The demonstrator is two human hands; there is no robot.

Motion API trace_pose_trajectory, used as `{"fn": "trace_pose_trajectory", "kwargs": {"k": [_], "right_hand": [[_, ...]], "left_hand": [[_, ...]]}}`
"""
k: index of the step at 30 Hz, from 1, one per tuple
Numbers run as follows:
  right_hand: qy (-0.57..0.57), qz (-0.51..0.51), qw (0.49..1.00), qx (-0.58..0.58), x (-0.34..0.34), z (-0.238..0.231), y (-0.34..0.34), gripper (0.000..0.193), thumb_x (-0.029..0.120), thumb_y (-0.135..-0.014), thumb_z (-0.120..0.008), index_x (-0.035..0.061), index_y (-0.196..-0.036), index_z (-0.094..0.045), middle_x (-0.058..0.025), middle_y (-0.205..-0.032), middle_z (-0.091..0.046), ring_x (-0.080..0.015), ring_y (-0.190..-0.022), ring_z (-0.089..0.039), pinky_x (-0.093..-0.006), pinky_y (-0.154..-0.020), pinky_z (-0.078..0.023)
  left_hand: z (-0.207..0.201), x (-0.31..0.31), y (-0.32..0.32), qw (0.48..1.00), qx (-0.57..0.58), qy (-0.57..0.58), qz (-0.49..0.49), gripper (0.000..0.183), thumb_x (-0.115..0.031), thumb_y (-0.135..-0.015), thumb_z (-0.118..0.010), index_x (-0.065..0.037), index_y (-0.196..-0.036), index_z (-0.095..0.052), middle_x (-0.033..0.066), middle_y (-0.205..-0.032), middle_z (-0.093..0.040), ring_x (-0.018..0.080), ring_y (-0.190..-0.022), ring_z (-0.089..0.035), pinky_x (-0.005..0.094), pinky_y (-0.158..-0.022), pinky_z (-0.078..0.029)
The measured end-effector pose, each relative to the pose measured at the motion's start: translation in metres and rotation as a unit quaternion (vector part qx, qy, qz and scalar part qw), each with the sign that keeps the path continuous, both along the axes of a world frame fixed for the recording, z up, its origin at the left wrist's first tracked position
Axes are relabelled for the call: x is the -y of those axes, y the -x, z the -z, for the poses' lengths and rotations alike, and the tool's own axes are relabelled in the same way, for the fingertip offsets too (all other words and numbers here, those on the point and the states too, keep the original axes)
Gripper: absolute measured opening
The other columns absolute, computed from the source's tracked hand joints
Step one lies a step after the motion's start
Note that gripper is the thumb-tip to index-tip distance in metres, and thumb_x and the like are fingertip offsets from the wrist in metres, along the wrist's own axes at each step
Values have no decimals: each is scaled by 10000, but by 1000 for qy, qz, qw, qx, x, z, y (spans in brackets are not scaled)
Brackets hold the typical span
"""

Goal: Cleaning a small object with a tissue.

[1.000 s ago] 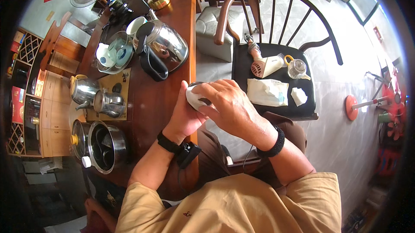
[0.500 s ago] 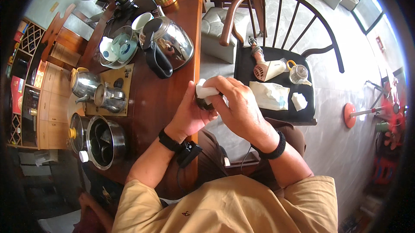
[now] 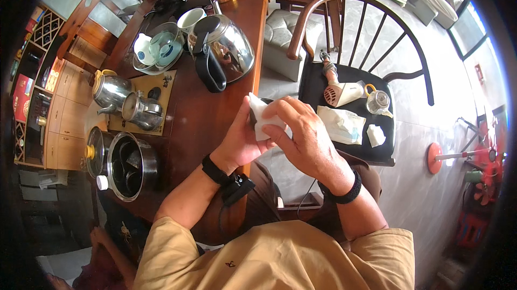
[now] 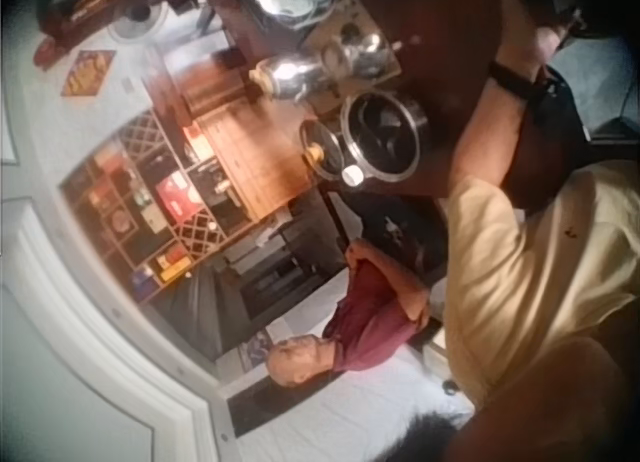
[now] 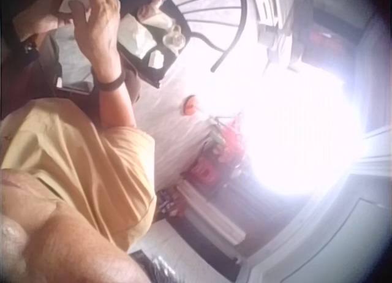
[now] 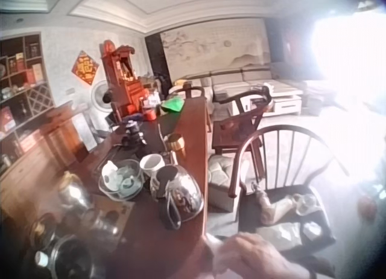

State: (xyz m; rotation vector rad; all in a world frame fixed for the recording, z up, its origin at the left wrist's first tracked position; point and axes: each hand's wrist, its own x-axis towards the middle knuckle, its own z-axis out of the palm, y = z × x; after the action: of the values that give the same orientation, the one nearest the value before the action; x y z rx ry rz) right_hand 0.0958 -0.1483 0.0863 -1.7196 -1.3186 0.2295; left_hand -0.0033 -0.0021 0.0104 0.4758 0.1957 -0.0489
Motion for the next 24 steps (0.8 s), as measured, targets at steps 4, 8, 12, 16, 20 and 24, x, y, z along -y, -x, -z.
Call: {"fn": "trace_pose_trajectory", "kwargs": {"k": [4,8,12,16,20,24], "right_hand": [[-1,8,1000,6,-1,1,2,261,123,-792,-676,42,-1017,-573,-166,-924,-587,-399,-906,-569,-443,-820,-447],[26,41,998,-29,-4,-5,9,325,114,-770,-689,57,-1062,-559,-169,-964,-609,-390,-953,-578,-436,-846,-452],[36,38,996,76,-4,-3,9,361,120,-758,-701,50,-1079,-552,-162,-957,-643,-378,-961,-601,-423,-873,-459],[1,40,997,67,-3,2,7,288,124,-767,-693,29,-1016,-584,-152,-892,-663,-377,-880,-625,-423,-865,-466],[23,45,999,-7,-2,0,7,241,124,-780,-680,25,-984,-598,-156,-885,-665,-369,-868,-633,-421,-859,-470],[18,29,999,19,-5,1,7,260,110,-759,-676,33,-994,-595,-158,-882,-666,-357,-880,-638,-419,-870,-469]], "left_hand": [[6,-2,1,1000,9,-8,9,647,-683,-926,-392,-148,-1266,-524,35,-1144,-606,169,-1059,-586,325,-849,-499],[16,-3,0,999,38,5,29,645,-675,-934,-383,-146,-1279,-516,35,-1188,-594,171,-1081,-584,337,-862,-500],[14,-1,0,1000,-9,-13,26,697,-695,-935,-324,-128,-1296,-509,50,-1223,-593,184,-1103,-587,351,-895,-496],[9,3,-1,997,-20,-62,38,775,-743,-914,-268,-114,-1291,-519,64,-1216,-601,187,-1103,-588,349,-902,-496],[8,3,1,992,-5,-112,63,802,-762,-902,-253,-111,-1279,-529,65,-1205,-600,175,-1081,-586,333,-874,-499],[19,-1,0,997,7,-51,56,791,-766,-901,-250,-130,-1271,-540,45,-1182,-604,170,-1048,-585,345,-867,-489]]}}
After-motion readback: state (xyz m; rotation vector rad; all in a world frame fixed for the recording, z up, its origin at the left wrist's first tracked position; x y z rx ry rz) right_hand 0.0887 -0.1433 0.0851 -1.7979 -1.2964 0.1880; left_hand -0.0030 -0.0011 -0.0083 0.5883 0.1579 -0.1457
